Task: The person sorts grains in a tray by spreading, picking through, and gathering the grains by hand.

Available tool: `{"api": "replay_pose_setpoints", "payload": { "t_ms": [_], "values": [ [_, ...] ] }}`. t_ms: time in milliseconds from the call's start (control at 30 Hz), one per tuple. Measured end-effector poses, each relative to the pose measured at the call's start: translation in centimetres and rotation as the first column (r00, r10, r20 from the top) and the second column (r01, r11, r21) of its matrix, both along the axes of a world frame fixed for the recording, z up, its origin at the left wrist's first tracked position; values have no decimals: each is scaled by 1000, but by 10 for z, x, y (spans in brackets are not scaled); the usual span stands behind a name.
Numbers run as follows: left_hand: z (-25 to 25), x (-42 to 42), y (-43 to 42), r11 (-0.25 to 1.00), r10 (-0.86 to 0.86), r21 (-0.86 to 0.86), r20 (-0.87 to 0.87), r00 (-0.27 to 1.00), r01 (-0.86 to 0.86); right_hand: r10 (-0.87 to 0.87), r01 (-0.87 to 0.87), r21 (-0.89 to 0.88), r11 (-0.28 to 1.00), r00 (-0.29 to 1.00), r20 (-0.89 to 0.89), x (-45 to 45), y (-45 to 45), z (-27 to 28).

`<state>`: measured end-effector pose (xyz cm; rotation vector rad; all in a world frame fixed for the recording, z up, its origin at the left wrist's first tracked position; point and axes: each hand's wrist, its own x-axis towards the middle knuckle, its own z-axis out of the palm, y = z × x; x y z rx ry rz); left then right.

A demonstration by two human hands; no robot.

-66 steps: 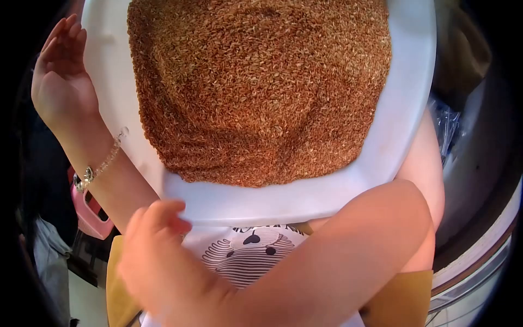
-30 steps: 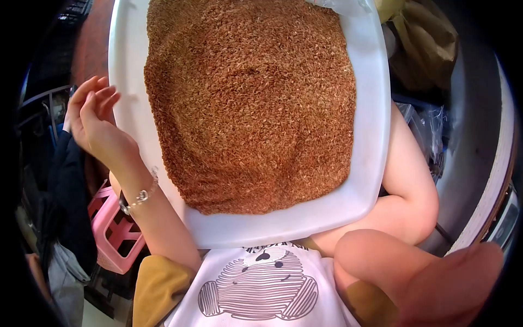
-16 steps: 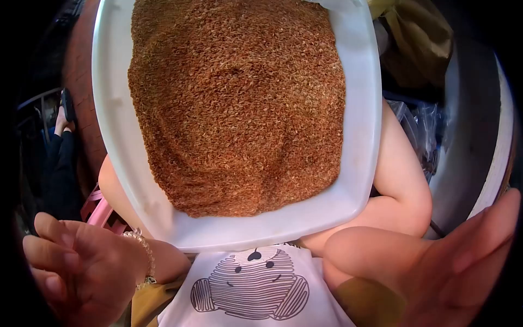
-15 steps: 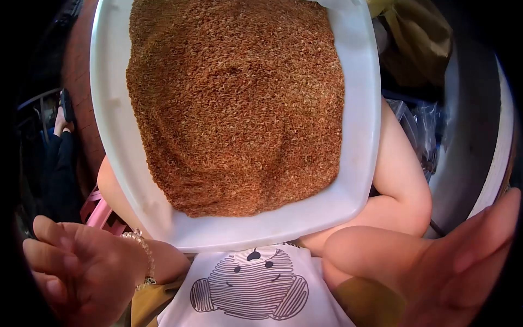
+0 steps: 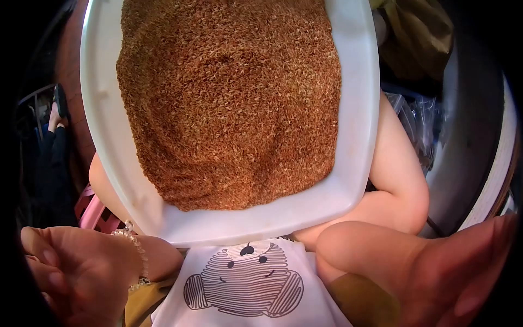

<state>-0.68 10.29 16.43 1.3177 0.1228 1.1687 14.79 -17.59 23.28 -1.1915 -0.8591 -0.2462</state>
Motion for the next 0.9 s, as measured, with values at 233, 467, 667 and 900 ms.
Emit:
{"api": "replay_pose_setpoints", "payload": {
  "t_ms": [233,467,667,900],
  "values": [
    [-14,3,-9,984,-174,4,-133,976,176,39,-38,88,995,999,-6,2,3,3],
    [-67,-4,-8,897,278,435,-684,675,72,-202,232,60,971,927,-314,-9,26,-33],
    [-98,-7,-24,750,356,418,-908,219,512,-162,202,-29,979,683,-713,4,14,-100],
    [-121,-2,-28,691,469,436,-877,101,576,-472,369,-304,878,565,-677,27,17,-174]
  ]
}}
